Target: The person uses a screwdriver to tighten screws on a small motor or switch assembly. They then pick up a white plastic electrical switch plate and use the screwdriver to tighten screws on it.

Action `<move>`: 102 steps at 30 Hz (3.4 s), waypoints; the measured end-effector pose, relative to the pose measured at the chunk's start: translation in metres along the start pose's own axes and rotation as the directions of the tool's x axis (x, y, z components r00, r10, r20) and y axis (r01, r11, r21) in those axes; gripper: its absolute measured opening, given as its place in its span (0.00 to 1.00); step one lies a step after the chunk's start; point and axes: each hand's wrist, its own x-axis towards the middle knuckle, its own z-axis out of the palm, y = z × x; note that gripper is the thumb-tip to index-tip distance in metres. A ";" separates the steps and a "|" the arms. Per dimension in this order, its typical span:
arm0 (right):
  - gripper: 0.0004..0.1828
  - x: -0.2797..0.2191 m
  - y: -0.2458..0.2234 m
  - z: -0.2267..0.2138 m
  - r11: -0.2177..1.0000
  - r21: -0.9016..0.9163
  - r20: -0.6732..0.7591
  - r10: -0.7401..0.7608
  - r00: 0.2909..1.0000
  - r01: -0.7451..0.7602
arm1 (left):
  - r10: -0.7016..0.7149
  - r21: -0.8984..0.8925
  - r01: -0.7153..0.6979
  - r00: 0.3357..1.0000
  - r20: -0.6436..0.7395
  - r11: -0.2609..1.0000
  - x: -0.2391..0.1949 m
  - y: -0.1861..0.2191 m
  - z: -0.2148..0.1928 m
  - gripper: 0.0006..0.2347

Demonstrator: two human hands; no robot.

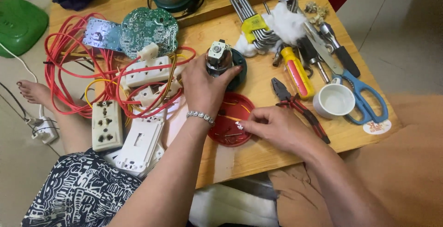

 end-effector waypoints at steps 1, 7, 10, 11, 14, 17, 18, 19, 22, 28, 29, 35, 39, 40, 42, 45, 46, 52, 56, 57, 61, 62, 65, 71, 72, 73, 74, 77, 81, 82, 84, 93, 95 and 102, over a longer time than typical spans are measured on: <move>0.15 -0.001 -0.002 -0.001 1.000 -0.002 -0.003 -0.002 1.000 0.002 | 0.002 -0.002 -0.002 1.000 -0.002 1.000 -0.002 0.001 -0.002 0.29; 0.12 -0.008 -0.007 -0.002 1.000 0.022 -0.015 -0.012 1.000 0.012 | 0.081 -0.093 -0.081 0.997 -0.002 0.992 -0.028 -0.007 -0.020 0.35; 0.11 -0.013 -0.008 0.000 1.000 0.008 -0.052 -0.029 0.998 0.029 | 0.165 -0.072 -0.173 0.981 -0.105 0.982 -0.054 -0.019 -0.032 0.26; 0.12 -0.016 -0.009 0.000 0.999 -0.020 -0.083 -0.034 0.996 0.033 | 0.151 -0.042 -0.156 0.983 -0.107 0.987 -0.064 -0.025 -0.035 0.23; 0.14 -0.019 -0.006 0.008 0.998 -0.047 -0.171 -0.049 0.984 0.041 | 0.082 -0.052 -0.086 0.994 -0.079 0.995 -0.095 -0.025 -0.049 0.21; 0.18 -0.017 0.002 0.016 0.998 -0.039 -0.301 -0.065 0.951 0.056 | 0.085 -0.085 -0.089 0.995 -0.048 0.992 -0.115 -0.033 -0.048 0.21; 0.19 -0.016 0.005 0.019 0.997 -0.033 -0.367 -0.073 0.927 0.065 | 0.133 -0.073 -0.137 0.990 -0.051 0.988 -0.121 -0.039 -0.044 0.21; 0.19 -0.019 0.004 0.020 0.997 -0.042 -0.372 -0.080 0.925 0.070 | 0.136 -0.080 -0.141 0.989 -0.059 0.987 -0.124 -0.040 -0.044 0.21; 0.24 -0.021 0.008 0.024 0.990 0.043 -0.490 -0.099 0.866 0.138 | 0.142 -0.129 -0.146 0.989 -0.035 0.981 -0.132 -0.043 -0.044 0.23; 0.32 -0.023 0.024 0.044 0.937 -0.266 -0.511 -0.335 0.791 0.225 | 0.227 -0.194 -0.216 0.973 0.036 0.957 -0.141 -0.039 -0.048 0.44; 0.34 -0.024 0.024 0.044 0.943 -0.269 -0.512 -0.311 0.801 0.195 | 0.203 -0.169 -0.193 0.978 0.048 0.967 -0.141 -0.040 -0.046 0.48; 0.25 -0.021 0.031 0.050 0.934 -0.316 -0.568 -0.328 0.755 0.168 | 0.106 -0.081 -0.098 0.989 0.102 0.992 -0.141 -0.034 -0.049 0.46; 0.19 -0.025 0.032 0.051 0.879 -0.388 -0.554 -0.462 0.692 0.276 | 0.140 -0.102 -0.131 0.987 0.079 0.986 -0.145 -0.033 -0.053 0.41; 0.19 -0.023 0.036 0.051 0.880 -0.387 -0.558 -0.461 0.690 0.275 | 0.143 -0.102 -0.135 0.986 0.081 0.986 -0.144 -0.033 -0.052 0.41; 0.18 -0.017 0.043 0.052 0.889 -0.402 -0.542 -0.423 0.726 0.218 | 0.149 -0.117 -0.143 0.988 0.047 0.983 -0.145 -0.034 -0.052 0.41; 0.17 -0.010 0.045 0.050 0.916 -0.356 -0.546 -0.364 0.755 0.185 | 0.154 -0.102 -0.148 0.987 0.053 0.984 -0.144 -0.038 -0.049 0.43; 0.17 -0.011 0.043 0.050 0.917 -0.354 -0.549 -0.364 0.753 0.186 | 0.157 -0.100 -0.152 0.986 0.053 0.983 -0.143 -0.037 -0.049 0.43; 0.16 -0.018 0.027 0.050 0.949 -0.267 -0.547 -0.294 0.784 0.170 | 0.130 -0.081 -0.124 0.988 0.081 0.989 -0.143 -0.035 -0.049 0.45; 0.16 -0.018 0.029 0.050 0.951 -0.257 -0.550 -0.289 0.784 0.171 | 0.133 -0.030 -0.131 0.986 0.095 0.991 -0.143 -0.035 -0.047 0.44; 0.15 -0.018 0.029 0.050 0.951 -0.254 -0.550 -0.292 0.783 0.176 | 0.141 -0.020 -0.140 0.986 0.089 0.990 -0.143 -0.035 -0.046 0.44; 0.15 -0.022 0.022 0.049 0.957 -0.238 -0.559 -0.275 0.782 0.167 | 0.152 -0.009 -0.151 0.985 0.079 0.988 -0.144 -0.033 -0.048 0.43; 0.15 -0.023 0.020 0.049 0.961 -0.226 -0.554 -0.260 0.791 0.157 | 0.137 -0.012 -0.137 0.987 0.088 0.991 -0.145 -0.031 -0.049 0.43; 0.15 -0.024 0.017 0.047 0.966 -0.216 -0.552 -0.243 0.798 0.145 | 0.125 -0.008 -0.125 0.987 0.100 0.992 -0.144 -0.030 -0.049 0.42; 0.14 -0.023 0.017 0.047 0.967 -0.218 -0.554 -0.233 0.799 0.131 | 0.118 0.017 -0.121 0.986 0.114 0.993 -0.143 -0.028 -0.049 0.42; 0.14 -0.022 0.016 0.047 0.966 -0.223 -0.554 -0.236 0.798 0.130 | 0.112 0.016 -0.115 0.987 0.117 0.993 -0.142 -0.028 -0.049 0.42; 0.14 -0.025 0.013 0.048 0.966 -0.222 -0.555 -0.236 0.798 0.131 | 0.113 0.016 -0.116 0.987 0.117 0.993 -0.142 -0.028 -0.049 0.42; 0.16 -0.027 0.010 0.049 0.973 -0.178 -0.575 -0.224 0.787 0.147 | 0.109 0.015 -0.112 0.986 0.123 0.994 -0.142 -0.028 -0.049 0.42; 0.18 -0.030 0.008 0.050 0.979 -0.135 -0.593 -0.205 0.779 0.155 | 0.105 0.016 -0.107 0.986 0.129 0.994 -0.142 -0.029 -0.048 0.42; 0.17 -0.034 0.006 0.050 0.982 -0.135 -0.601 -0.188 0.777 0.133 | 0.094 0.024 -0.097 0.987 0.129 0.995 -0.141 -0.031 -0.045 0.42; 0.17 -0.033 0.007 0.049 0.982 -0.135 -0.602 -0.189 0.776 0.134 | 0.095 0.023 -0.098 0.987 0.128 0.995 -0.141 -0.028 -0.047 0.42; 0.17 -0.031 0.010 0.049 0.983 -0.135 -0.601 -0.183 0.778 0.128 | 0.079 0.021 -0.082 0.989 0.129 0.996 -0.143 -0.025 -0.050 0.42; 0.13 -0.031 0.001 0.051 0.933 -0.271 -0.633 -0.358 0.687 0.236 | 0.142 0.036 -0.146 0.986 0.084 0.989 -0.140 -0.037 -0.039 0.42; 0.11 -0.027 0.001 0.051 0.914 -0.317 -0.644 -0.402 0.651 0.252 | 0.145 0.033 -0.149 0.986 0.082 0.988 -0.140 -0.035 -0.041 0.42; 0.14 0.000 0.009 0.022 0.697 -0.685 -0.640 -0.714 0.284 0.211 | 0.212 0.023 -0.213 0.977 0.033 0.977 -0.140 -0.041 -0.038 0.41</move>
